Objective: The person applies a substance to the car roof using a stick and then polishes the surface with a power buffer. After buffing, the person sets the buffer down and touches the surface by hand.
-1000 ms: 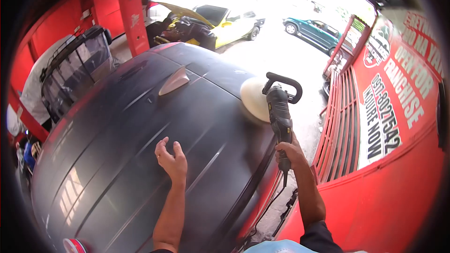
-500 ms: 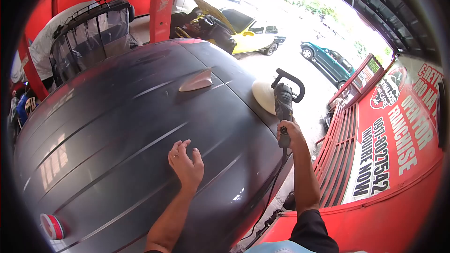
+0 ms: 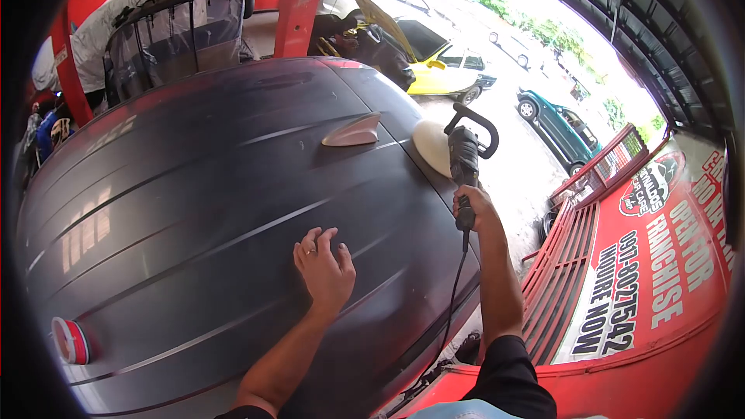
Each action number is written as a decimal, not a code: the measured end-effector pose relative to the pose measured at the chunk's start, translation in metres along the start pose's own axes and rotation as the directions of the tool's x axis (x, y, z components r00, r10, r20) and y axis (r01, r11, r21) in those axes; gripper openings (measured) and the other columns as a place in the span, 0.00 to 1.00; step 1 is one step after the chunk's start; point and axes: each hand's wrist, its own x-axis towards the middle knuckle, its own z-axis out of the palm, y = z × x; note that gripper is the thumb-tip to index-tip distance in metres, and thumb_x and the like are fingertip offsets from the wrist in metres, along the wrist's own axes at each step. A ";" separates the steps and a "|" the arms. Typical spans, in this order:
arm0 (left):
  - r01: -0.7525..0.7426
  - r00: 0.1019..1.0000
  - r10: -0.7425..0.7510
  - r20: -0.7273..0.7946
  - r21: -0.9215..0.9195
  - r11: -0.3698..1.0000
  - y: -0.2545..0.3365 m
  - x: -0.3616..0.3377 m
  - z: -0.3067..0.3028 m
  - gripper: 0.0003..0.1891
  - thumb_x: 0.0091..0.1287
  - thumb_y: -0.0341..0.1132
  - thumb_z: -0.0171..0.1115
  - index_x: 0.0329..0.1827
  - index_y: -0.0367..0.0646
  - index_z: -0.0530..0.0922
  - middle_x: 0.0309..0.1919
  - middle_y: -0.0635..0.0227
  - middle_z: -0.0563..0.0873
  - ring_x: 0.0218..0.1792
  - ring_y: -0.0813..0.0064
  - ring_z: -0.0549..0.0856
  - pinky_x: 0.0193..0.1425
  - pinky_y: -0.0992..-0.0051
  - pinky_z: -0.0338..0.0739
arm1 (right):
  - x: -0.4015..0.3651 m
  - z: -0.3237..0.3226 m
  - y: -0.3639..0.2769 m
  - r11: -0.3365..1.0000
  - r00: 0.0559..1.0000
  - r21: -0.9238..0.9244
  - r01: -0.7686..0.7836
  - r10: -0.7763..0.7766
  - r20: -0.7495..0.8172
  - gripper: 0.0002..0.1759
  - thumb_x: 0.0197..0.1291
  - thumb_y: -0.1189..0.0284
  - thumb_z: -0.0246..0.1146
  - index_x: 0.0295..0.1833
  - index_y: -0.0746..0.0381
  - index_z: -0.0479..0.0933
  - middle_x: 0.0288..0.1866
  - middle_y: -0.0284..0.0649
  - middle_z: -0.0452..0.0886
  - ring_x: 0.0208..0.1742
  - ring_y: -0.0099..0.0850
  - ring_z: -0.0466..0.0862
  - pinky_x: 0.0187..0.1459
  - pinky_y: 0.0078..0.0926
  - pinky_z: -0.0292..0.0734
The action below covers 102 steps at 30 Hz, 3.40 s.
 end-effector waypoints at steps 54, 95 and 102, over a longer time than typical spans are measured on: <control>-0.051 0.999 0.049 -0.021 -0.107 0.993 0.004 0.001 0.004 0.12 0.67 0.30 0.61 0.53 0.42 0.80 0.54 0.55 0.80 0.60 0.54 0.78 0.74 0.51 0.61 | -0.074 -0.026 0.037 0.989 0.994 0.140 0.051 -0.037 -0.100 0.06 0.53 0.78 0.62 0.36 0.63 0.71 0.23 0.41 0.74 0.19 0.32 0.76 0.21 0.31 0.75; -0.258 0.966 0.258 -0.002 -0.001 0.966 -0.024 0.009 0.022 0.14 0.64 0.27 0.62 0.54 0.40 0.80 0.51 0.56 0.83 0.57 0.54 0.80 0.64 0.56 0.72 | -0.158 -0.060 0.099 0.911 0.967 0.356 0.207 -0.136 -0.214 0.48 0.47 0.83 0.64 0.74 0.50 0.54 0.29 0.42 0.71 0.19 0.33 0.77 0.18 0.36 0.74; -0.249 0.968 0.249 -0.021 -0.004 0.968 -0.021 0.008 0.019 0.14 0.64 0.27 0.61 0.54 0.41 0.79 0.51 0.54 0.82 0.57 0.52 0.80 0.64 0.55 0.72 | -0.159 -0.042 0.125 0.918 0.933 0.324 0.229 -0.112 -0.342 0.38 0.48 0.84 0.63 0.65 0.50 0.61 0.29 0.41 0.72 0.19 0.33 0.77 0.18 0.34 0.75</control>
